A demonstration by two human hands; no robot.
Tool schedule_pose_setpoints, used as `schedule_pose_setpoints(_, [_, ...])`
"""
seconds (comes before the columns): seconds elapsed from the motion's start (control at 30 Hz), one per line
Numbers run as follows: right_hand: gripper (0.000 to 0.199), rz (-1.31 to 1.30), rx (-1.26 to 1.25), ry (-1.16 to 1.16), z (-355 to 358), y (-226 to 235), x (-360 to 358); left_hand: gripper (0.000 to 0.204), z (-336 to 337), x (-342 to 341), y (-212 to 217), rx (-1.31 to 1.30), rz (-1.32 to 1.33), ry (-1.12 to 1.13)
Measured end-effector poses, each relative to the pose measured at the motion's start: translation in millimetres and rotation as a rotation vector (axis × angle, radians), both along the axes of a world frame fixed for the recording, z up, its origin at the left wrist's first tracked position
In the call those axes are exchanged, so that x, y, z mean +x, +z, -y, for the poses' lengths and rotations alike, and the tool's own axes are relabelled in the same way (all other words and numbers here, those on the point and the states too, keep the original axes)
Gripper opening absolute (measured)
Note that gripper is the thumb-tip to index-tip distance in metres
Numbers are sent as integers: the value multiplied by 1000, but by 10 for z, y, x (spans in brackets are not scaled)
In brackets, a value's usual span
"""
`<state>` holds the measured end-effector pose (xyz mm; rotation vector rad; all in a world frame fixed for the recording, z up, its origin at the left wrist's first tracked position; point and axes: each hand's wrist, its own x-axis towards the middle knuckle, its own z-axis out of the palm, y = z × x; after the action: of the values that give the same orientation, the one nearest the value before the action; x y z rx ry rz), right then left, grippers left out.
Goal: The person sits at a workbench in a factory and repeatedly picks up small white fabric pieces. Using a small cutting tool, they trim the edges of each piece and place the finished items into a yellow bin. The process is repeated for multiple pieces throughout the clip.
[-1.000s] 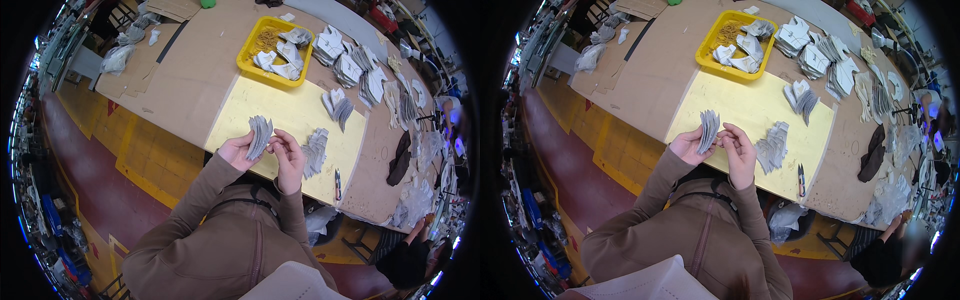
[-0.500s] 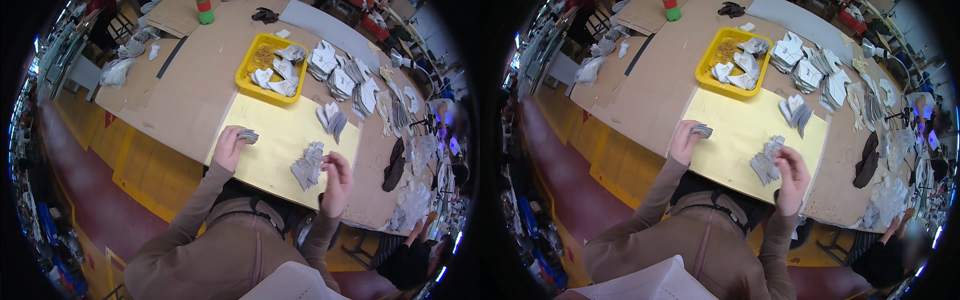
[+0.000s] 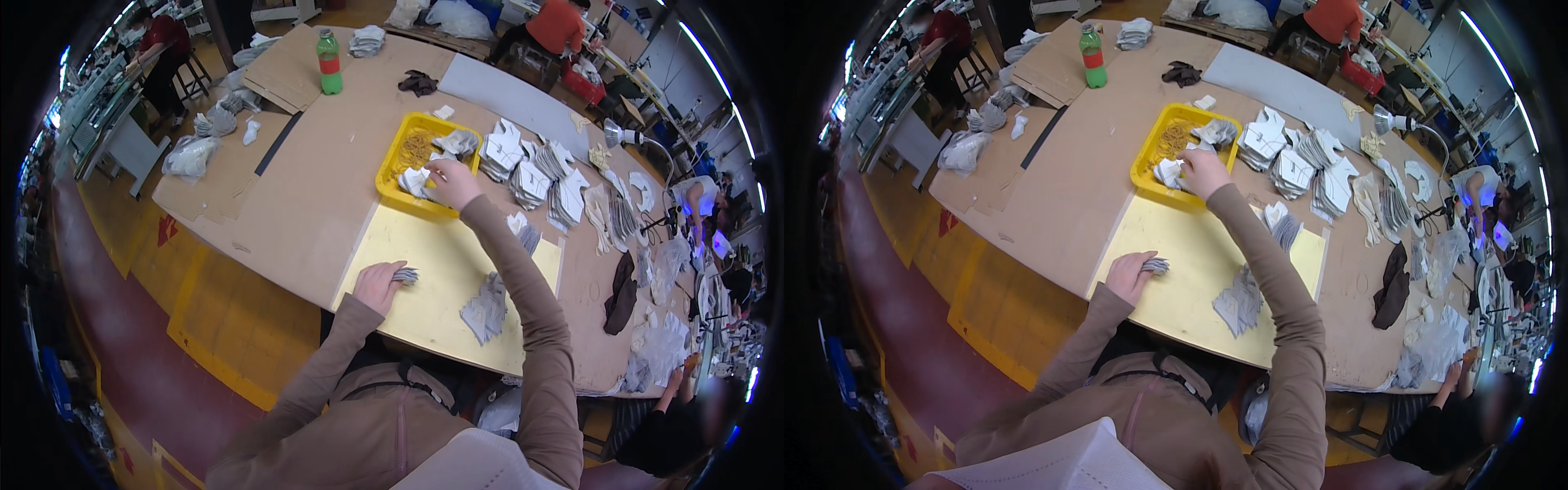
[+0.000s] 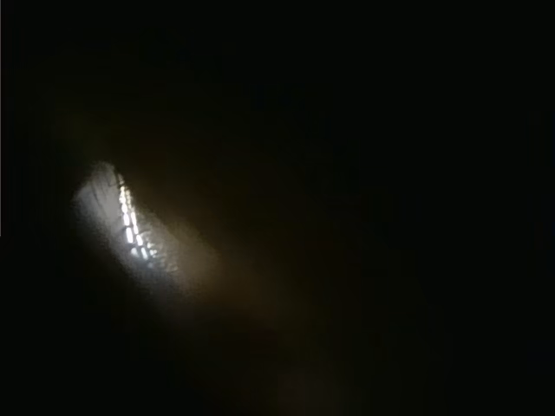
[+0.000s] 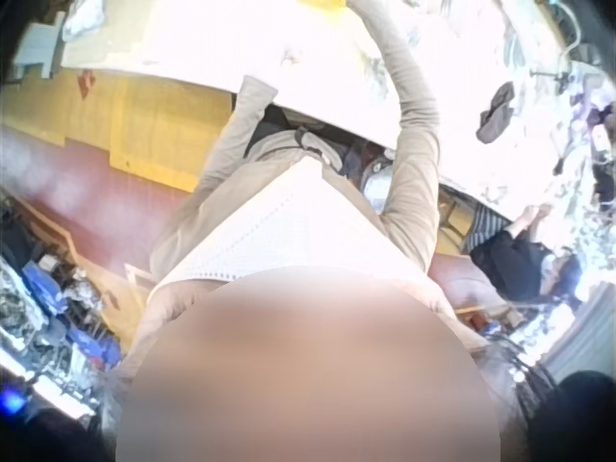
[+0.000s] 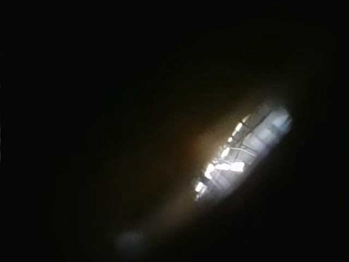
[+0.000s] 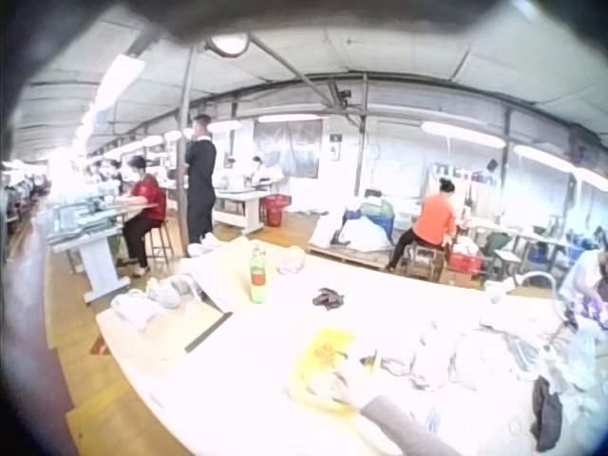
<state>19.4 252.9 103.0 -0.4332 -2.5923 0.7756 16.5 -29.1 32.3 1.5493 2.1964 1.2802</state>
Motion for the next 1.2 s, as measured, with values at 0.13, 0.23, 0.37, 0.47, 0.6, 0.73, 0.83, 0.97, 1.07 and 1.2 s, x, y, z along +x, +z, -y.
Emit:
schedule_pose_setpoints(0.13, [41,312,64,-178,-80,-260,-353,32,20,-17,-35,44,65,32])
schedule_pose_setpoints(0.23, [61,440,39,-251,-17,-326,-445,31,24,-34,-40,43,82,25])
schedule_pose_setpoints(0.37, [46,183,-38,-246,-100,-268,-388,30,22,-40,-28,49,70,14])
schedule_pose_setpoints(0.47, [36,48,-50,-318,-388,-107,-310,30,21,-37,-23,56,72,18])
schedule_pose_setpoints(0.6, [33,99,-63,-357,-787,64,-201,29,17,-40,-15,52,90,24])
schedule_pose_setpoints(0.73, [35,325,-84,-338,-886,-5,-172,29,16,-34,-5,49,92,30])
schedule_pose_setpoints(0.83, [42,337,-29,-395,-790,-117,-205,29,23,-37,1,21,131,22])
schedule_pose_setpoints(0.97, [52,372,24,-414,-632,-135,-281,29,26,-35,-14,41,116,29])
schedule_pose_setpoints(1.07, [49,410,13,-533,-611,-28,-327,29,25,-38,-39,53,111,27])
schedule_pose_setpoints(1.2, [40,219,75,-633,-770,137,-322,30,27,-38,-63,61,104,21])
